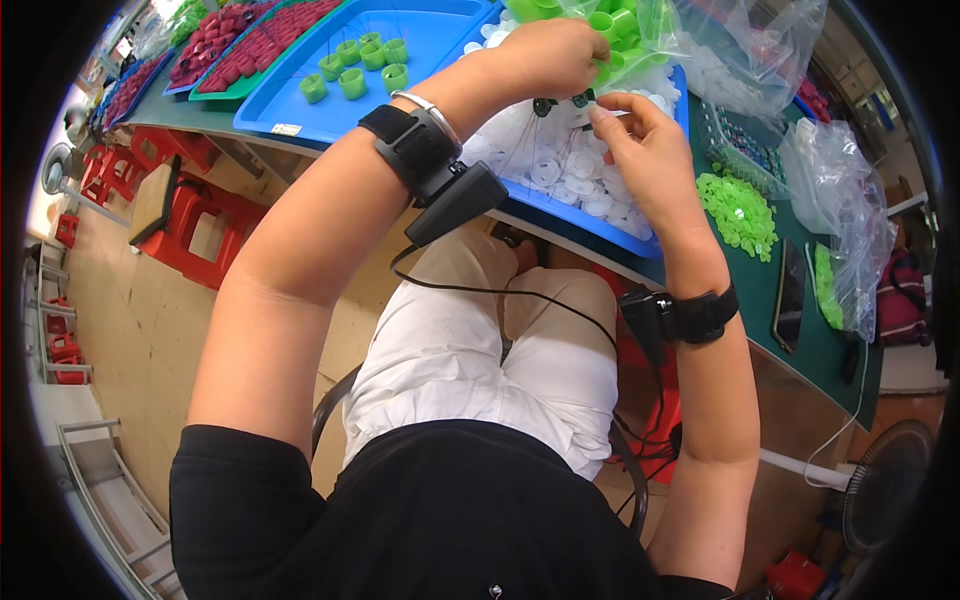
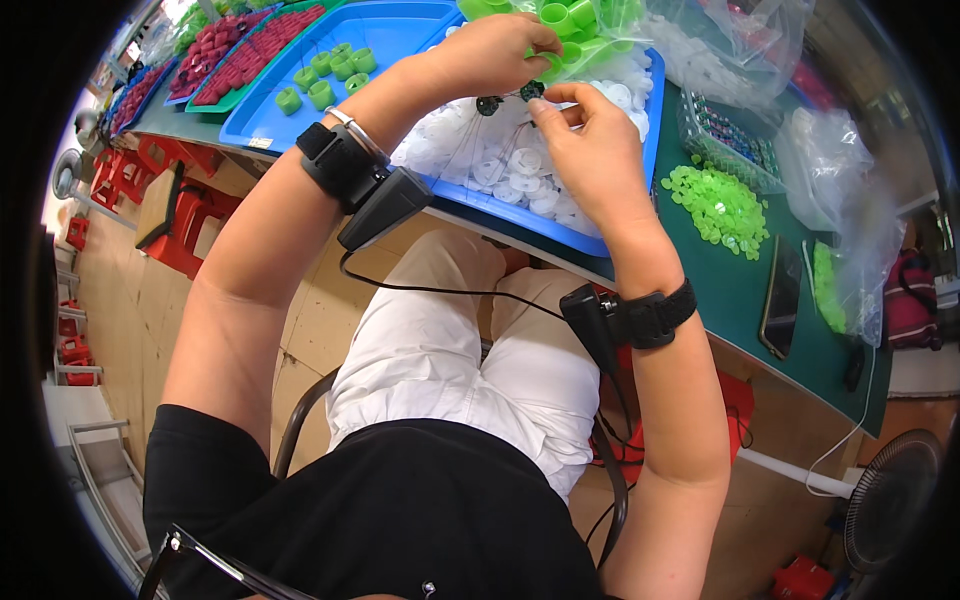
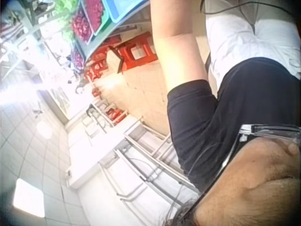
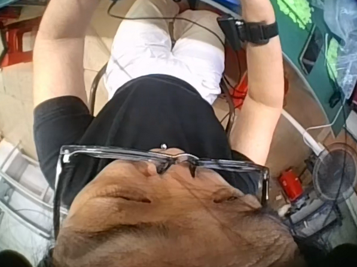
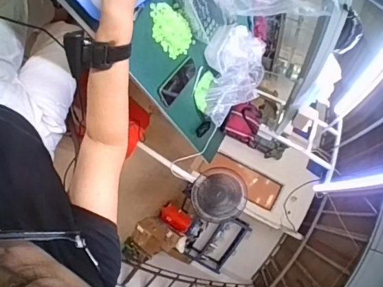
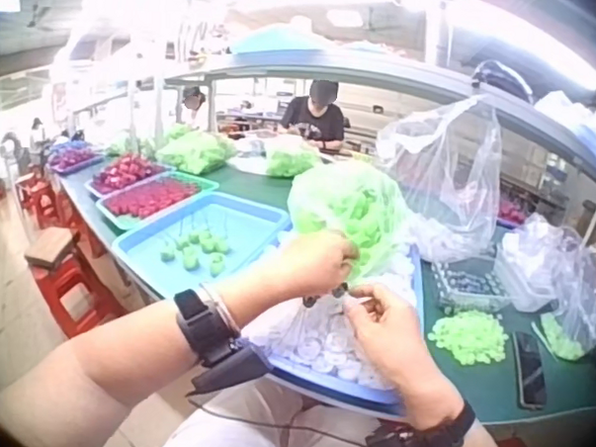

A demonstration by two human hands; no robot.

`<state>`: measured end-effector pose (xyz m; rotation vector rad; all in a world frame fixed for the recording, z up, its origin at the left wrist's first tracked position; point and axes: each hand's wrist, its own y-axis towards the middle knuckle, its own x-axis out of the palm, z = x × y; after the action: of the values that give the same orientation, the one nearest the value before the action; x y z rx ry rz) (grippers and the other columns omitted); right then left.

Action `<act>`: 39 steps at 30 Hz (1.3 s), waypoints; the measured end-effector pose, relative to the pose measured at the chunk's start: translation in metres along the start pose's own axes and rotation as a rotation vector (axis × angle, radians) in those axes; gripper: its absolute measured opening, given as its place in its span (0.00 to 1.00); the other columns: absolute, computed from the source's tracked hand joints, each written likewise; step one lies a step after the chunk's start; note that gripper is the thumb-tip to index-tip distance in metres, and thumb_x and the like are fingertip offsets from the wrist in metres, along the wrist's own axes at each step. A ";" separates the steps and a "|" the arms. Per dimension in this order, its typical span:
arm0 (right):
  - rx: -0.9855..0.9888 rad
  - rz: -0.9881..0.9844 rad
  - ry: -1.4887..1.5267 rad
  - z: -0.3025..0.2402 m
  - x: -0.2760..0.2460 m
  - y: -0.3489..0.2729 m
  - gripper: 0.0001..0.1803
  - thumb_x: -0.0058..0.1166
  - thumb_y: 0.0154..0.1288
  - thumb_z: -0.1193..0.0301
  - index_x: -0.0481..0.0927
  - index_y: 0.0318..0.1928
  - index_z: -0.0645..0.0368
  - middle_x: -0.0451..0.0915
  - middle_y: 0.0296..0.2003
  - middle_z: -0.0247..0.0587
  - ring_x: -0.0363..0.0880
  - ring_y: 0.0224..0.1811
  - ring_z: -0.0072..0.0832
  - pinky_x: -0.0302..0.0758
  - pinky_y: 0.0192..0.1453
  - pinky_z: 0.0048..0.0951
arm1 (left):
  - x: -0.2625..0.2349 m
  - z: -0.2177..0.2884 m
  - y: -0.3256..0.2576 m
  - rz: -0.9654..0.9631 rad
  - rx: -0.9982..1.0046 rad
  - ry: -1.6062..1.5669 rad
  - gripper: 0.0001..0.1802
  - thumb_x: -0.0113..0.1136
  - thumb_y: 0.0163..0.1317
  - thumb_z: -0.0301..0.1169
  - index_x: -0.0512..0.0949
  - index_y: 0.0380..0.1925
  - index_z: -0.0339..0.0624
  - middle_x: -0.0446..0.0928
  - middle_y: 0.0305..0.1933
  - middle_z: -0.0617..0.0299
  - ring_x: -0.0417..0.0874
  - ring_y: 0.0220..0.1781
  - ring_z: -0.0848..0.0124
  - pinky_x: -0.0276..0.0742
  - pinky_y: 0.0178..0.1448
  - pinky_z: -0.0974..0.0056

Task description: The recorder is assembling small electronic sensor units by inserting circuit boards into green plastic housings and connecting wires.

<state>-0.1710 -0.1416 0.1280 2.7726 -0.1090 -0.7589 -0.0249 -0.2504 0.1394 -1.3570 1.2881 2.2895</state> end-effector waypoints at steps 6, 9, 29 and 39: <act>-0.063 0.017 -0.303 -0.012 0.004 0.002 0.15 0.60 0.59 0.63 0.82 0.40 0.62 0.82 0.27 0.41 0.79 0.27 0.27 0.74 0.34 0.27 | -0.009 0.017 0.004 -0.143 -0.166 0.053 0.17 0.53 0.56 0.30 0.81 0.45 0.43 0.82 0.40 0.50 0.84 0.40 0.57 0.79 0.46 0.57; -0.043 0.021 -0.267 -0.008 0.002 0.004 0.14 0.61 0.58 0.65 0.82 0.40 0.62 0.82 0.25 0.39 0.79 0.27 0.25 0.74 0.33 0.25 | -0.015 0.016 0.004 0.067 -0.179 -0.040 0.12 0.53 0.57 0.29 0.80 0.40 0.38 0.80 0.36 0.46 0.83 0.38 0.52 0.77 0.44 0.54; 0.253 -0.174 0.503 -0.013 -0.020 -0.183 0.15 0.57 0.62 0.82 0.70 0.48 0.67 0.77 0.43 0.41 0.80 0.43 0.23 0.78 0.50 0.24 | -0.035 0.155 -0.218 -0.236 -0.641 -1.445 0.24 0.61 0.63 0.27 0.70 0.59 0.38 0.70 0.46 0.64 0.74 0.47 0.78 0.72 0.49 0.70; 0.528 -0.196 0.755 0.022 -0.006 -0.201 0.09 0.49 0.70 0.77 0.72 0.48 0.69 0.78 0.43 0.46 0.81 0.43 0.28 0.82 0.50 0.30 | -0.015 0.158 -0.231 -0.238 -0.490 -1.072 0.20 0.65 0.58 0.26 0.74 0.51 0.37 0.72 0.43 0.59 0.76 0.44 0.74 0.75 0.45 0.69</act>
<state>-0.1869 0.0477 0.0582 3.3911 0.1325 0.3850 0.0088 0.0126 0.0489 -0.1561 0.2208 2.5686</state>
